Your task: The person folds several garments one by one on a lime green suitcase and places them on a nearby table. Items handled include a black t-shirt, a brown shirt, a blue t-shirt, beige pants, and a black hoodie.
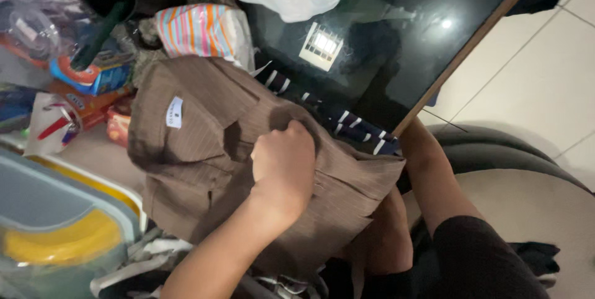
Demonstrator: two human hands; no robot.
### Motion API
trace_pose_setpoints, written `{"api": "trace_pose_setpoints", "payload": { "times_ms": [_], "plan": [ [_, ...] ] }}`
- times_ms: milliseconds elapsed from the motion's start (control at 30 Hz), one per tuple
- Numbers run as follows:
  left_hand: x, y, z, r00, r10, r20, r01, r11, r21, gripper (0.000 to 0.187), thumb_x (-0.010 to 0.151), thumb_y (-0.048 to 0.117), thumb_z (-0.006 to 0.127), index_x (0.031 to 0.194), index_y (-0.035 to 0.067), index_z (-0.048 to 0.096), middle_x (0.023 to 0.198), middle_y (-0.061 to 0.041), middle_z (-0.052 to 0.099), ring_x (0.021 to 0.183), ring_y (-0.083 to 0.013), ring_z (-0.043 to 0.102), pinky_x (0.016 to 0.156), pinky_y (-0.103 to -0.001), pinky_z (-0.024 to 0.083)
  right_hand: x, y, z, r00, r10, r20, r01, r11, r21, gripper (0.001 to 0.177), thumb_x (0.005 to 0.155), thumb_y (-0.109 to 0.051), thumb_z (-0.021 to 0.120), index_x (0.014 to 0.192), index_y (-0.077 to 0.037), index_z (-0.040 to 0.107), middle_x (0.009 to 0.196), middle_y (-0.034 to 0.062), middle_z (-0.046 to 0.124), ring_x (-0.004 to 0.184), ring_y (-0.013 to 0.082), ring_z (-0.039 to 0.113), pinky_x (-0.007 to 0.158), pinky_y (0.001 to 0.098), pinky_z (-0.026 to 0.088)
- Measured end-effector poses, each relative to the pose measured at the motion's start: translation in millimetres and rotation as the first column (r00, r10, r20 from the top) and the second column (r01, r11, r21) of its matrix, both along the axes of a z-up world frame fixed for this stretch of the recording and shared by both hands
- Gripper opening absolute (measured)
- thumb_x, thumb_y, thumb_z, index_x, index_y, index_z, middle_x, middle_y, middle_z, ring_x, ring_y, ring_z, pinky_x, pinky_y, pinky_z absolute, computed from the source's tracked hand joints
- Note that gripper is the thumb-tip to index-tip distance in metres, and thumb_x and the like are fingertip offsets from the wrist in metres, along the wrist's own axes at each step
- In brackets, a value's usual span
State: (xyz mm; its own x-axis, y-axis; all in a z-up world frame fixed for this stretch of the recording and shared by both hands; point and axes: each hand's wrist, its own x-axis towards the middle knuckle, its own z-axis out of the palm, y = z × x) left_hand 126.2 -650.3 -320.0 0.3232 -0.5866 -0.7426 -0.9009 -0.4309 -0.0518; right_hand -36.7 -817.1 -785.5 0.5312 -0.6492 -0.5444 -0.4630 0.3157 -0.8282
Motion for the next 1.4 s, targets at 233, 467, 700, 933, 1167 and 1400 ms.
{"api": "trace_pose_setpoints", "payload": {
  "times_ms": [233, 467, 700, 933, 1167, 1400],
  "plan": [
    [2, 2, -3, 0.998, -0.056, -0.001, 0.056, 0.998, -0.020, 0.021, 0.082, 0.011, 0.072, 0.101, 0.004, 0.066, 0.090, -0.012, 0.076, 0.084, -0.0289, 0.076, 0.064, -0.038, 0.061, -45, -4, 1, 0.999, -0.036, 0.036, 0.037, 0.999, -0.018, 0.026, 0.102, -0.011, 0.053, 0.124, 0.001, 0.059, 0.108, 0.0132, 0.063, 0.097, 0.0243, 0.058, 0.085, 0.0386, 0.049],
    [6, 1, -28, 0.999, -0.050, -0.014, 0.049, 0.997, -0.056, 0.011, 0.087, 0.010, 0.068, 0.095, 0.008, 0.076, 0.101, -0.011, 0.075, 0.094, -0.0293, 0.075, 0.067, -0.039, 0.061, -133, 48, 81, 0.998, -0.044, -0.055, 0.050, 0.994, 0.100, 0.021, 0.101, -0.010, 0.052, 0.116, 0.001, 0.063, 0.097, 0.0127, 0.065, 0.088, 0.0232, 0.059, 0.078, 0.0379, 0.049],
    [-5, 17, -35, 0.985, 0.166, -0.055, -0.170, 0.982, -0.083, 0.066, 0.080, 0.043, 0.082, 0.127, 0.002, 0.059, 0.117, -0.017, 0.072, 0.110, -0.0333, 0.069, 0.092, -0.043, 0.055, -184, 107, 263, 0.906, -0.423, 0.002, 0.367, 0.790, 0.491, 0.033, 0.097, -0.008, 0.049, 0.128, -0.002, 0.060, 0.117, 0.0079, 0.067, 0.106, 0.0190, 0.062, 0.093, 0.0327, 0.050],
    [-34, 83, -16, 0.952, 0.250, -0.177, -0.306, 0.812, -0.498, 0.079, 0.084, 0.047, 0.077, 0.143, 0.006, 0.044, 0.155, -0.025, 0.036, 0.132, -0.0444, 0.050, 0.101, -0.051, 0.046, -231, 158, 447, 0.877, -0.462, 0.131, 0.334, 0.783, 0.525, 0.038, 0.105, -0.016, 0.055, 0.135, 0.007, 0.054, 0.131, 0.0196, 0.062, 0.116, 0.0298, 0.055, 0.101, 0.0467, 0.039],
    [-139, 149, 70, 0.748, 0.148, -0.647, -0.583, 0.613, -0.533, 0.088, 0.089, 0.031, 0.078, 0.163, 0.017, 0.032, 0.166, -0.019, 0.031, 0.145, -0.0433, 0.044, 0.111, -0.052, 0.046, -263, 180, 591, 0.866, -0.447, 0.224, 0.251, 0.775, 0.580, 0.038, 0.101, -0.011, 0.056, 0.132, 0.009, 0.048, 0.140, 0.0248, 0.056, 0.131, 0.0377, 0.055, 0.114, 0.0571, 0.041],
    [-183, 197, 191, 0.753, 0.054, -0.656, -0.563, 0.570, -0.599, 0.123, 0.074, 0.023, 0.087, 0.165, 0.032, 0.005, 0.173, -0.020, 0.005, 0.152, -0.0434, 0.025, 0.110, -0.062, 0.037, -281, 196, 693, 0.894, -0.248, 0.372, -0.021, 0.807, 0.590, 0.068, 0.085, -0.013, 0.067, 0.146, 0.004, 0.044, 0.141, 0.0219, 0.059, 0.130, 0.0358, 0.057, 0.108, 0.0519, 0.046]
  ]
}}
